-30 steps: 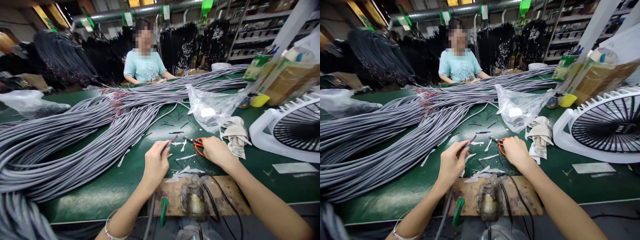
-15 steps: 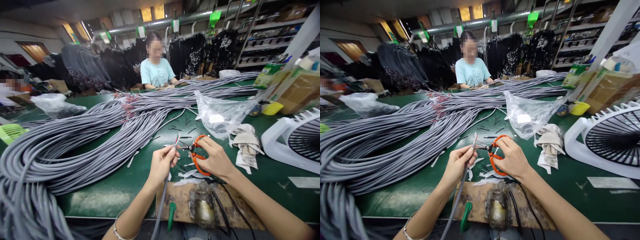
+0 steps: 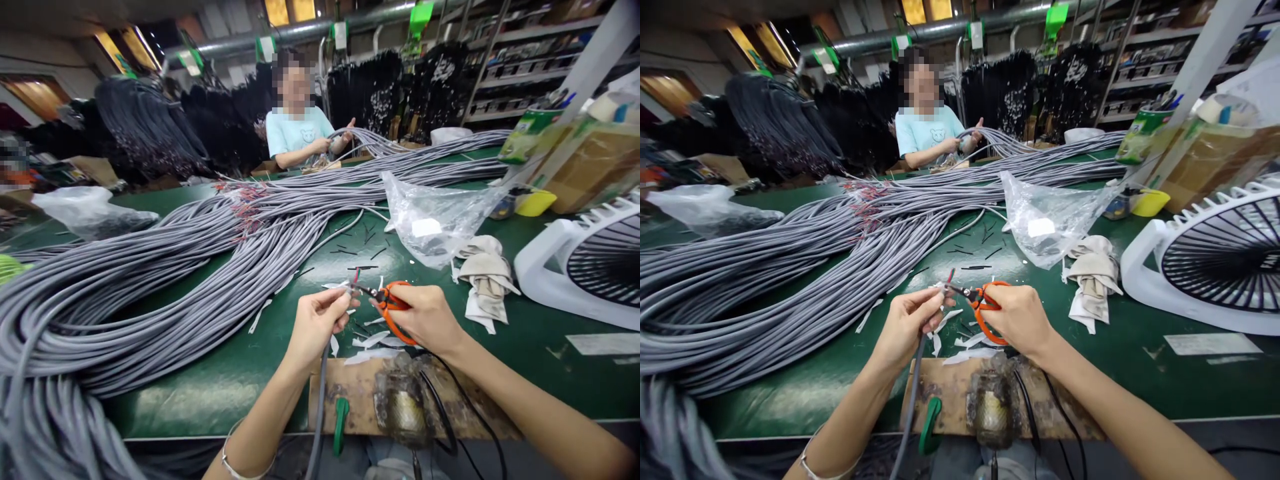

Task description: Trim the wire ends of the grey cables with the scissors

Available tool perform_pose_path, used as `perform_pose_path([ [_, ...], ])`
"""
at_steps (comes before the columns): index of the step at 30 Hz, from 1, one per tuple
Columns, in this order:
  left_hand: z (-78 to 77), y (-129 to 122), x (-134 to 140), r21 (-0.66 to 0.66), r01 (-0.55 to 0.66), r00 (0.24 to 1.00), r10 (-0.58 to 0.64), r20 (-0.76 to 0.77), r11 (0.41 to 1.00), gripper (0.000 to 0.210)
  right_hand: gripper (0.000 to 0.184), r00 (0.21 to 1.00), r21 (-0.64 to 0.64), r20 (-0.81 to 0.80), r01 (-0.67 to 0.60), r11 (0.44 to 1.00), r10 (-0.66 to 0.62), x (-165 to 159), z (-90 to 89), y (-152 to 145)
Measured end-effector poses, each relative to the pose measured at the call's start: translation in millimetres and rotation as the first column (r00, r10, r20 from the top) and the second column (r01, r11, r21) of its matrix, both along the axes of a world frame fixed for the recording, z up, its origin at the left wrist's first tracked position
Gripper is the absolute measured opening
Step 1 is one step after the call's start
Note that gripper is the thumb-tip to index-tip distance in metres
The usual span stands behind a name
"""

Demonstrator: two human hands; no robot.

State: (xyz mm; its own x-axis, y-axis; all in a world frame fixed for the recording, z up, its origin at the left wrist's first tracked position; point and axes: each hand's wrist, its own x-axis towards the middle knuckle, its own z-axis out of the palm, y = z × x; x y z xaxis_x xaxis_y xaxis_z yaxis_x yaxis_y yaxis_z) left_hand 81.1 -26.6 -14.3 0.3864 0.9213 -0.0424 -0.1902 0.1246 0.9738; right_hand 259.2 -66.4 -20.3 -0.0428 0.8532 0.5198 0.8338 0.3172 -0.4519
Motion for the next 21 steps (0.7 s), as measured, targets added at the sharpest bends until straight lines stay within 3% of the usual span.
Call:
perform_pose_path([
  [2,-1.7,-0.6,1.8,-0.001,-0.048,0.999,0.048,-0.009,0.999,0.026,0.029,0.935,-0.097,-0.354,0.002,0.995,-0.036,-4.9,2.8,2.3],
  [4,-3.2,-2.3,4.8,0.015,-0.083,0.996,0.083,-0.035,0.996,0.027,0.026,0.774,-0.134,-0.633,-0.072,0.988,-0.03,-10.5,5.1,5.5],
  [6,-3.7,-4.6,8.5,0.044,-0.093,0.993,0.096,-0.074,0.995,0.026,0.028,0.633,-0.103,-0.774,-0.151,0.983,0.017,-15.7,5.6,7.9],
  [8,-3.6,-6.9,12.2,0.076,-0.101,0.987,0.11,-0.114,0.992,0.025,0.03,0.565,-0.051,-0.824,-0.149,0.988,0.043,-19.7,4.6,8.5],
  [17,-7.2,-11.9,23.9,0.145,-0.154,0.973,0.175,-0.149,0.977,0.018,0.017,0.602,-0.054,-0.798,-0.068,0.996,-0.002,-21.9,5.5,2.4],
  [21,-9.8,-12.6,24.9,0.13,-0.169,0.976,0.184,-0.114,0.977,0.018,0.016,0.581,-0.074,-0.813,-0.067,0.995,-0.021,-22.1,6.5,3.2],
])
